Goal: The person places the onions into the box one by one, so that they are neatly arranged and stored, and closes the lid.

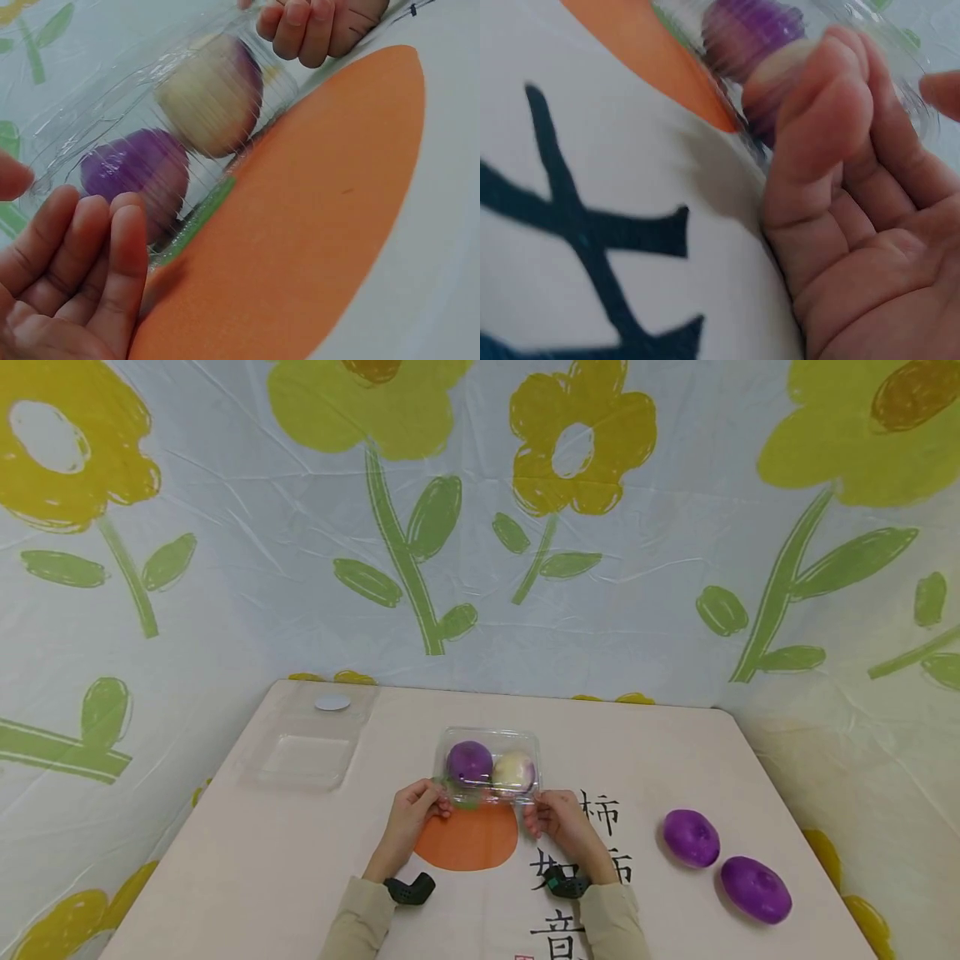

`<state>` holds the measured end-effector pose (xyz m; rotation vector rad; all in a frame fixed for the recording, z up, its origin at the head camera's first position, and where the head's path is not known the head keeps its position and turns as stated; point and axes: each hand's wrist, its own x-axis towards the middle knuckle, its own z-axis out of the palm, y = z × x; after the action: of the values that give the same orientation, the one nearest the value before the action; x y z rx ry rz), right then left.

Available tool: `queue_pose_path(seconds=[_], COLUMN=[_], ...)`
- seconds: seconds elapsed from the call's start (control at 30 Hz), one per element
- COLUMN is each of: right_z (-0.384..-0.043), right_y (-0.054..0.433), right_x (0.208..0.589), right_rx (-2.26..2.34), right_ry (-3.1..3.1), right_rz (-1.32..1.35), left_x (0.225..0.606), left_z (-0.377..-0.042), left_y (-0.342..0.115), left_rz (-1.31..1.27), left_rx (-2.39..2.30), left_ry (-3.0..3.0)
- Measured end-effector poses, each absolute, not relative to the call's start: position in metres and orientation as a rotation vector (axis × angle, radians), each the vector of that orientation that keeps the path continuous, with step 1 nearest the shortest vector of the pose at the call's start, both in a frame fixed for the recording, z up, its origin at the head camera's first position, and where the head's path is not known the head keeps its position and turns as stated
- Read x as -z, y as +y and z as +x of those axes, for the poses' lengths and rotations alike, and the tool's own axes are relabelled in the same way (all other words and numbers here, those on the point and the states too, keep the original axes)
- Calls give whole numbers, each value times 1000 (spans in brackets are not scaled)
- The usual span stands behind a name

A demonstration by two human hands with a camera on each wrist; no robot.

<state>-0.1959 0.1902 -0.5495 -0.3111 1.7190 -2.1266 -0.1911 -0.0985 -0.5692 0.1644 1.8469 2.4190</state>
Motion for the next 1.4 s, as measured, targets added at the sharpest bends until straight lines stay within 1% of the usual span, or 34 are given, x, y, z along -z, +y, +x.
queue_pose_path(seconds=[0.1,0.2,0.33,0.43,0.53,0.6,0.73,0.83,0.97,1.13,1.4], right_z=[-196,-198,-200,-201,-200,-199,-200,-201,-201,-200,-190], right_y=[195,197,195,191,188,187,188,188,187,183,178], right_x=[549,549,551,554,556,559,564,565,565,558,531], right_rx=[2119,2191,2406,2583,2683,2661,2501,2360,2215,2115,2077], right_ry=[1772,1844,1868,1819,1805,1857,1980,2042,2153,2292,2347], right_rz=[-281,-128,114,144,21,-109,-417,-531,-549,-519,-486], left_x=[571,571,571,570,566,562,549,541,540,543,573], left_z=[-192,-192,-192,-192,-191,-188,-182,-179,-179,-181,-197], left_y=[-97,-97,-97,-97,-99,-100,-100,-98,-96,-96,-94], left_rz=[169,135,39,-15,-11,53,285,430,500,472,455], left_rx=[-2423,-2425,-2457,-2489,-2468,-2417,-2236,-2091,-2041,-2059,-2058], left_ry=[1897,1979,2126,2198,2270,2322,2442,2532,2564,2544,2597])
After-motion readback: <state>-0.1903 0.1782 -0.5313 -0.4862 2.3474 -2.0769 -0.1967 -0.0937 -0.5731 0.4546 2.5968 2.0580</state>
